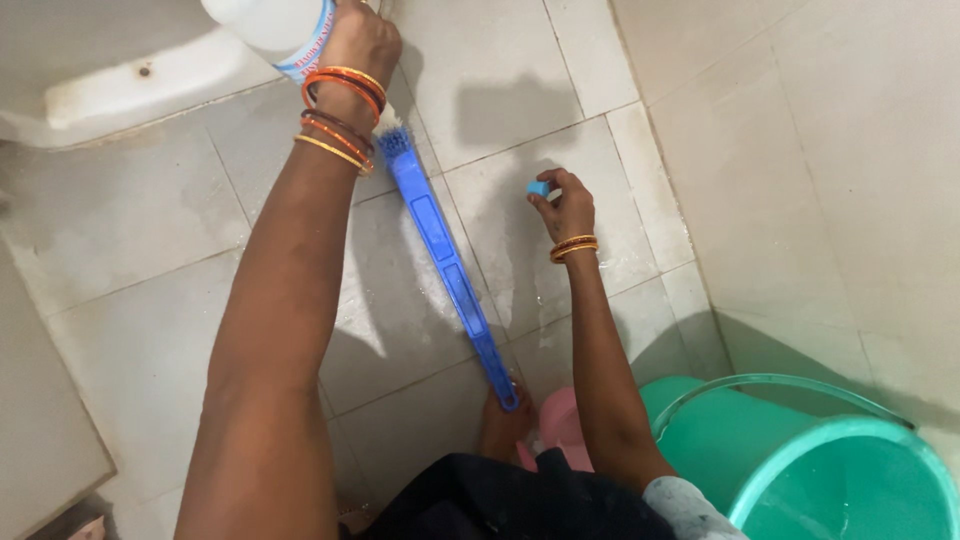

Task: The person scrubs the bathroom floor and tiles using a blue brush, pours liquid from a white bottle onto the floor and brush, and rinses the area with water from a green bucket.

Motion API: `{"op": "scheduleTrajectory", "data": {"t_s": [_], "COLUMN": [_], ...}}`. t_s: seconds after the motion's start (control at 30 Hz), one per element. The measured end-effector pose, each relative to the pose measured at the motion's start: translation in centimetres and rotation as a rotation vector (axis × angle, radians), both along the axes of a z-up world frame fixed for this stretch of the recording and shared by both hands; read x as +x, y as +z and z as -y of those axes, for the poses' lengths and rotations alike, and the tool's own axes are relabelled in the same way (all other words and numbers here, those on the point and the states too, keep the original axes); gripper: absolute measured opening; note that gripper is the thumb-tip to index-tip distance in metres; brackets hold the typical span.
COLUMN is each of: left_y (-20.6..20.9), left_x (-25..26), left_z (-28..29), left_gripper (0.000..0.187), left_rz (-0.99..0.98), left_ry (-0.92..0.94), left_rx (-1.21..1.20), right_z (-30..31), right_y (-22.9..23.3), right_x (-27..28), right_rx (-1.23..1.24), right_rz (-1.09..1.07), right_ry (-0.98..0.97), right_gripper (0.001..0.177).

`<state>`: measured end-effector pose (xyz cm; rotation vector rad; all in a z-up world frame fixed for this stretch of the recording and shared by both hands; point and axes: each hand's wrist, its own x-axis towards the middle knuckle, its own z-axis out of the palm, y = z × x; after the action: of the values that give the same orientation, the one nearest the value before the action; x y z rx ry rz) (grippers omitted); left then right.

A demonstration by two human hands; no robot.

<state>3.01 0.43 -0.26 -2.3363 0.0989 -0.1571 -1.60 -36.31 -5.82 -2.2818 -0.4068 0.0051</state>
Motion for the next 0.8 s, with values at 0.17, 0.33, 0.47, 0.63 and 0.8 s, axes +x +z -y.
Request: {"op": "scheduleTrajectory", "data": {"t_s": [0.17,0.33,0.47,0.63,0.8], "left_y": [1.0,1.3,1.6,1.3,1.3], "left_x": [0.3,0.7,0.1,0.3,0.8], "left_z": [1.3,1.8,2.0,2.3,2.8], "left_gripper": [0.013,0.015,0.016,0.019,0.019], "left_rz": [-0.007,-0.013,-0.046,0.005,-0.058], "left_ry": [-0.014,-0.004,0.005,-0.002,-0.017], "left_rx": [0.006,-0.008,0.018,0.059,0.094], "right_z": [-0.5,-1.0,-1.0,-1.1,-1.5], "right_y": [0.3,1.2,1.6,1.5,1.0], "right_x": [-0.2,-0.7,-0.8,-1.0,-1.2], "right_rx": [0.021,0.015,0.009,0.050,0.083], "right_rz": [0.001,-0.033,-0.030,-0.095,-0.092], "right_ry": [0.017,0.023,0.025,0.010,0.022], "right_gripper": [0.033,0.032,0.032,0.033,0.034]}}
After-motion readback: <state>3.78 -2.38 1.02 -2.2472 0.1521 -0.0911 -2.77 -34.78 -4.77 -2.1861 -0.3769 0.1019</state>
